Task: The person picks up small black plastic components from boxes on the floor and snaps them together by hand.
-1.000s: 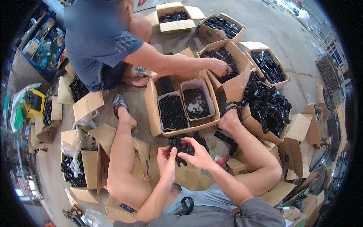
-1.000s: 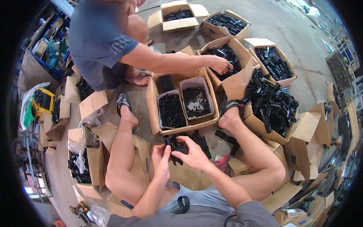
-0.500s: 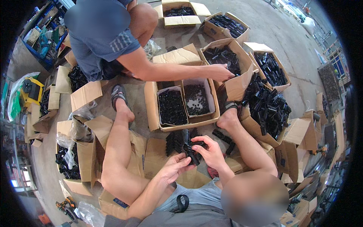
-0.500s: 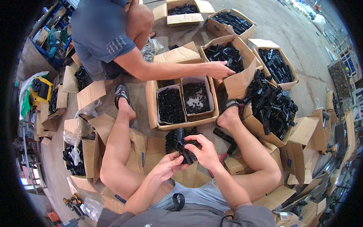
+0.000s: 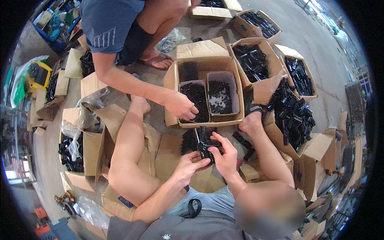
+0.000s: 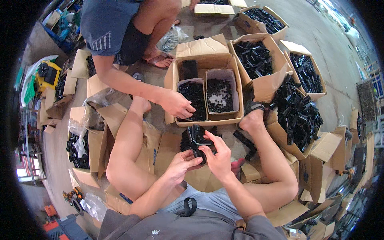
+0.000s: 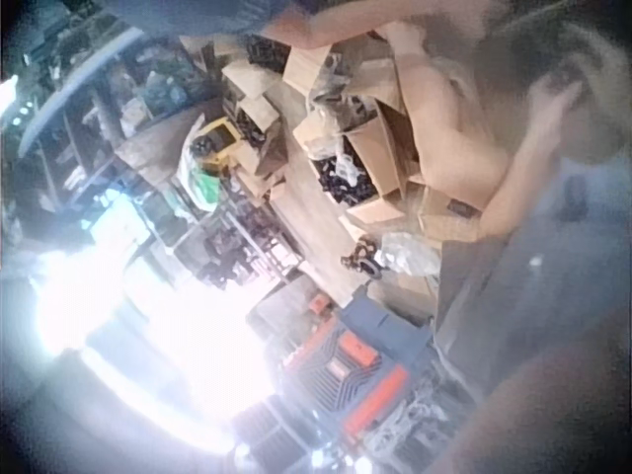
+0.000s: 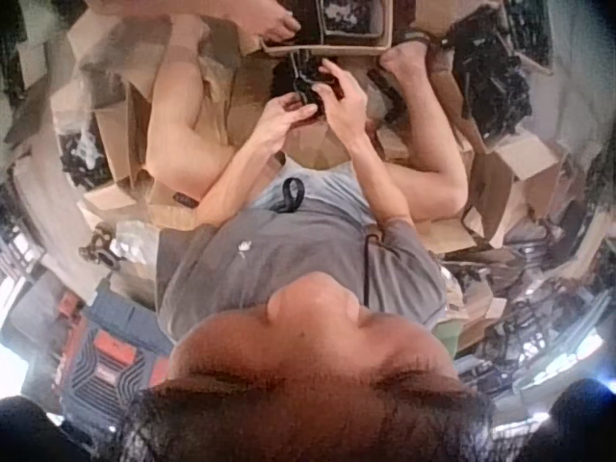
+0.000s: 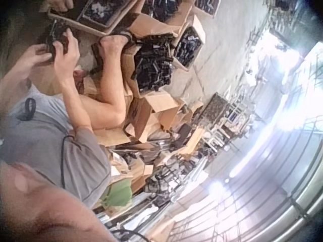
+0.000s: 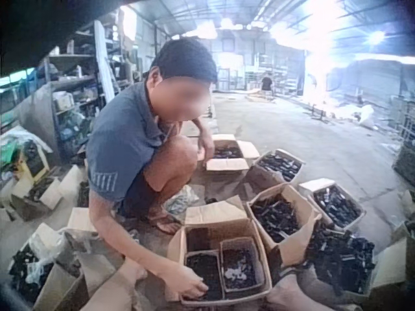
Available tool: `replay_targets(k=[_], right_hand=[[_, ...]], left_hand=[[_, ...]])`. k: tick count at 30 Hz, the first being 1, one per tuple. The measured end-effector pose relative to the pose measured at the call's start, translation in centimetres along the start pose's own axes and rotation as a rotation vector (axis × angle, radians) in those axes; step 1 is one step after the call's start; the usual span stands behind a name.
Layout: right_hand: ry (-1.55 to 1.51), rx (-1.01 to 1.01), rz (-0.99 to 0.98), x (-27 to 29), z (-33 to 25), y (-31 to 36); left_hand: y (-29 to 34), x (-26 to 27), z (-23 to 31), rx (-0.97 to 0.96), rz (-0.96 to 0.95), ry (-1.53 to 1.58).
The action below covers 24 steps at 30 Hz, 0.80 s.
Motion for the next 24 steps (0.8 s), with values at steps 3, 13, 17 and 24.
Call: replay_targets(k=[3, 13, 17, 24], right_hand=[[-0.145, -0.099, 0.044, 0.1, 2.4, -1.5], [0.750, 0.523, -0.267, -6.2, 4.8, -12.6], [0.972, 0.614, -0.207, -8.2, 6.0, -13.0], [1.106, 0.522, -0.185, -9.4, 6.8, -12.8]], left_hand=[[0.1, 0.6, 0.7, -0.242, 0.118, -0.193], [1.7, 1.6, 3.5, -0.822, 0.531, -1.169], [1.8, 1.7, 3.8, -0.766, 0.539, -1.202], [1.8, 1.4, 4.4, -0.781, 0.563, -1.226]])
Point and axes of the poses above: each hand's wrist, its own y-axis away from the middle knuckle, its own x-axis out of the back of the hand, z = x × y, the point moved 4 cm from there along -y, towards the middle knuckle, and after that the axes turned 13 degrees about z, right-handed, at the moved point
